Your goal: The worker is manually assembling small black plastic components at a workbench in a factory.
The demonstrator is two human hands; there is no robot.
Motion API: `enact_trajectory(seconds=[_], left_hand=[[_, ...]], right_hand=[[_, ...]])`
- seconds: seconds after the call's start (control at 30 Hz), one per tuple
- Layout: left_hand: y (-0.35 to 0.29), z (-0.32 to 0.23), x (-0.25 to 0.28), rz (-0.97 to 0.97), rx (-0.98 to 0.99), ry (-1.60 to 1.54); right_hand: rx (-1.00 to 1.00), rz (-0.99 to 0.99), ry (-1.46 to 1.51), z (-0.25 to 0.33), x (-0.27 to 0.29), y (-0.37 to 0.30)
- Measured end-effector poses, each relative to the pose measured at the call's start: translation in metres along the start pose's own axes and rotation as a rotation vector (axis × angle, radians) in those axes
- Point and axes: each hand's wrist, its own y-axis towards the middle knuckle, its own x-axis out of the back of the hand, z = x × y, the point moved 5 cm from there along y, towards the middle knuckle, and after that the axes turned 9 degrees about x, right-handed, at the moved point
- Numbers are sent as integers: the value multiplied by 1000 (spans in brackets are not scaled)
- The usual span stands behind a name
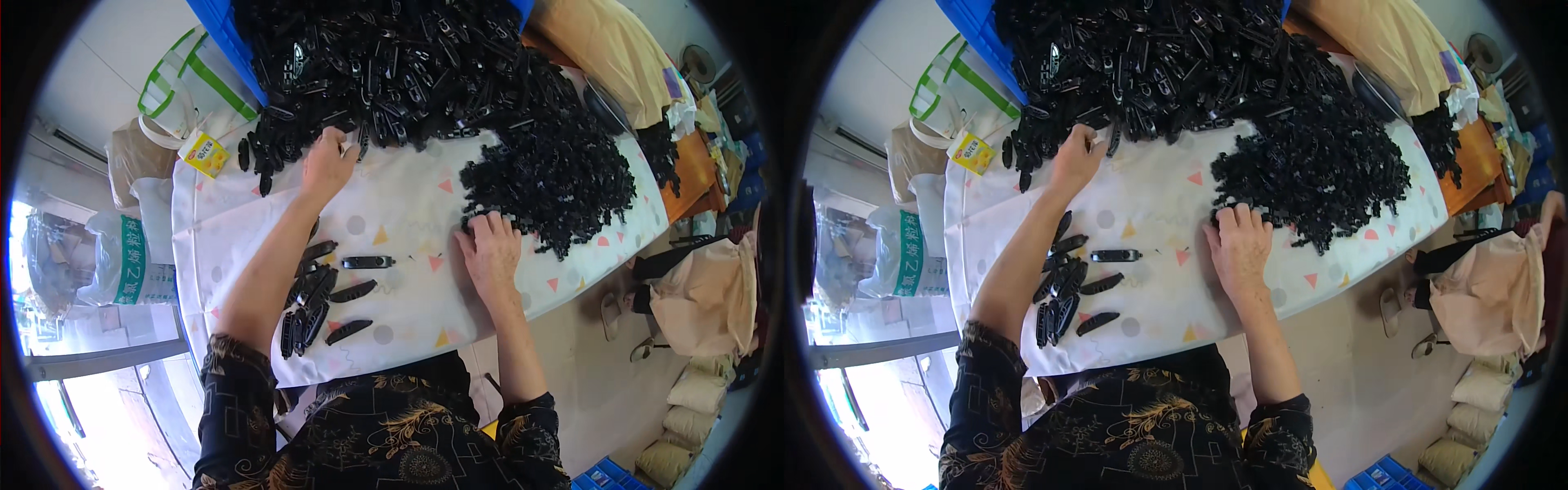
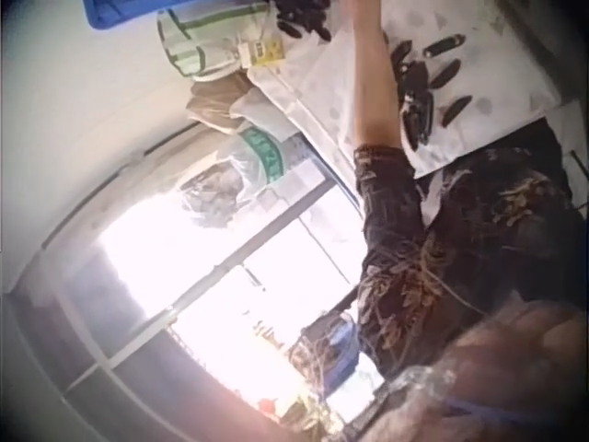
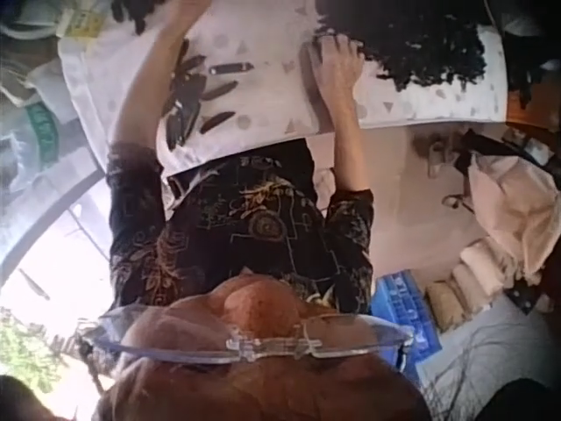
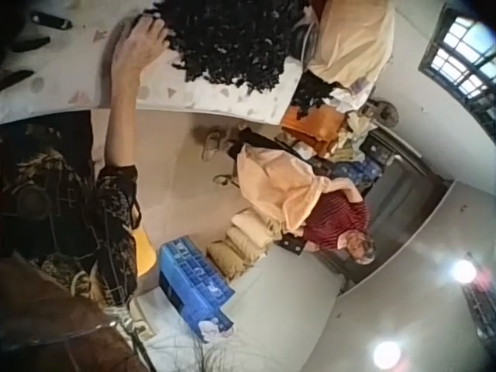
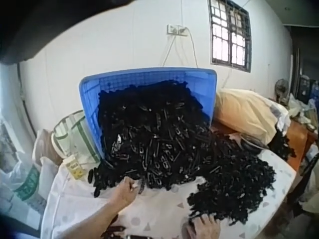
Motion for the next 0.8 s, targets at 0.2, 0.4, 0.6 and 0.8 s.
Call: enact_trajectory(seconds=[0.2, 0.4, 0.6, 0.8], left_hand=[[31, -10, -28, 120, -21, 216], [18, -4, -22, 103, -70, 151], [-10, -16, -17, 195, -164, 178], [-71, -45, -1, 362, -49, -313]], right_hand=[[-77, -108, 332, -12, -9, -8], [-758, -105, 1774, -22, -11, -29], [-720, -76, 2040, -5, 6, -46], [-689, -87, 1770, 8, 38, -60]])
